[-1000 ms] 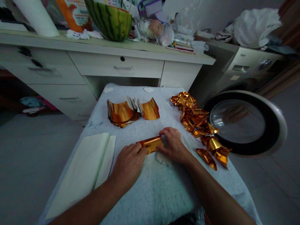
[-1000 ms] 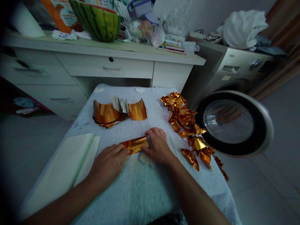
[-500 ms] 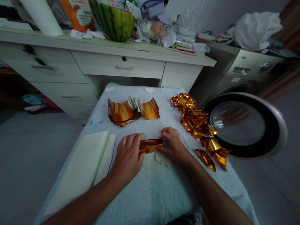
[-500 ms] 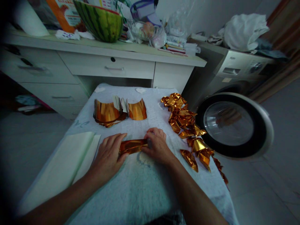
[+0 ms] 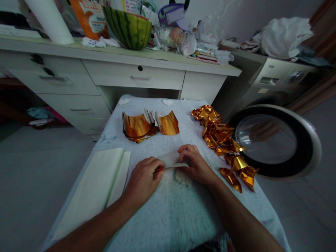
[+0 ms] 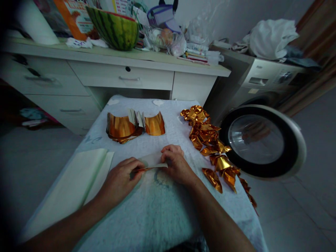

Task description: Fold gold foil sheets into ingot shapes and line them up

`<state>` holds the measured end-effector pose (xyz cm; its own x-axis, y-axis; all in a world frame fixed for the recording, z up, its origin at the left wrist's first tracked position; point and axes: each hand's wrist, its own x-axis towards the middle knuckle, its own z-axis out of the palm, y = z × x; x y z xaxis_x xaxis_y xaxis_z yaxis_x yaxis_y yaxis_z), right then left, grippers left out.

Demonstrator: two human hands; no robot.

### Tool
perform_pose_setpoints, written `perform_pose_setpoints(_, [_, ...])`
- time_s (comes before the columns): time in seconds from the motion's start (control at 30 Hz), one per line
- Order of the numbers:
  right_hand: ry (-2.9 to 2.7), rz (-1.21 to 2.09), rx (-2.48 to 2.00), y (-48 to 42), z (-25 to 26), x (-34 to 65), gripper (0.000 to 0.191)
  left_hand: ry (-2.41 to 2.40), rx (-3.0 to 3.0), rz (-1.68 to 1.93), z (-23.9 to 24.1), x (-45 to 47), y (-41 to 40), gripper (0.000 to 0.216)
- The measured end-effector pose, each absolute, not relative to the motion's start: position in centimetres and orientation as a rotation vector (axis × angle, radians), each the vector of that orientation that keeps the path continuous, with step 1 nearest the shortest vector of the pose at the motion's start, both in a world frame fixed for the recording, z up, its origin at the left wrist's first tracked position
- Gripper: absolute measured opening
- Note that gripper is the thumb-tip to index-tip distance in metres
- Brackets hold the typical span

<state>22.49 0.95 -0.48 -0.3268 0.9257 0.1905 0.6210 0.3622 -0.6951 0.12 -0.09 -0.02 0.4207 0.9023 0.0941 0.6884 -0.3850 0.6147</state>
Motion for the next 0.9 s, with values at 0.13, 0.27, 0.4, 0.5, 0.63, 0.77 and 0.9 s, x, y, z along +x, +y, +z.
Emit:
perform_pose_setpoints(0.13, [-2.024, 0.697, -1.263, 1.0, -0.5, 22.8, 0.019, 1.292, 2.018, 0.698, 0.3, 0.0, -0.1, 0.019])
perform_pose_setpoints(0.27, [-1.946, 0.797, -1.253, 1.1, -0.3, 23.0, 0.009, 1.274, 1.795, 0.796, 0.5, 0.0, -0.2, 0.006])
perform_pose_setpoints(0.4, [-1.781, 0.987, -1.161, 1.1, -0.2, 22.9, 0.019, 1.199, 1.492, 0.844, 0.2, 0.2, 0.0, 0.012])
perform_pose_setpoints(0.5, [-1.565, 1.251, -1.109, 0.8, -0.3, 22.6, 0.028, 1.138, 1.296, 0.881, 0.2, 0.4, 0.1, 0.016])
perform_pose_setpoints(0.63, [-1.31, 1.502, -1.094, 0.5, -0.3, 22.3, 0.034, 1.06, 1.156, 0.92, 0.4, 0.6, 0.1, 0.024])
perform_pose_setpoints(0.77, [-1.241, 1.498, -1.108, 0.5, -0.3, 22.2, 0.032, 1.063, 1.159, 0.922, 0.1, 0.6, 0.3, 0.028])
perform_pose_setpoints(0.9, [-1.253, 1.443, -1.13, 0.7, -0.5, 21.9, 0.029, 1.099, 1.2, 0.908, -0.4, 0.5, 0.4, 0.03])
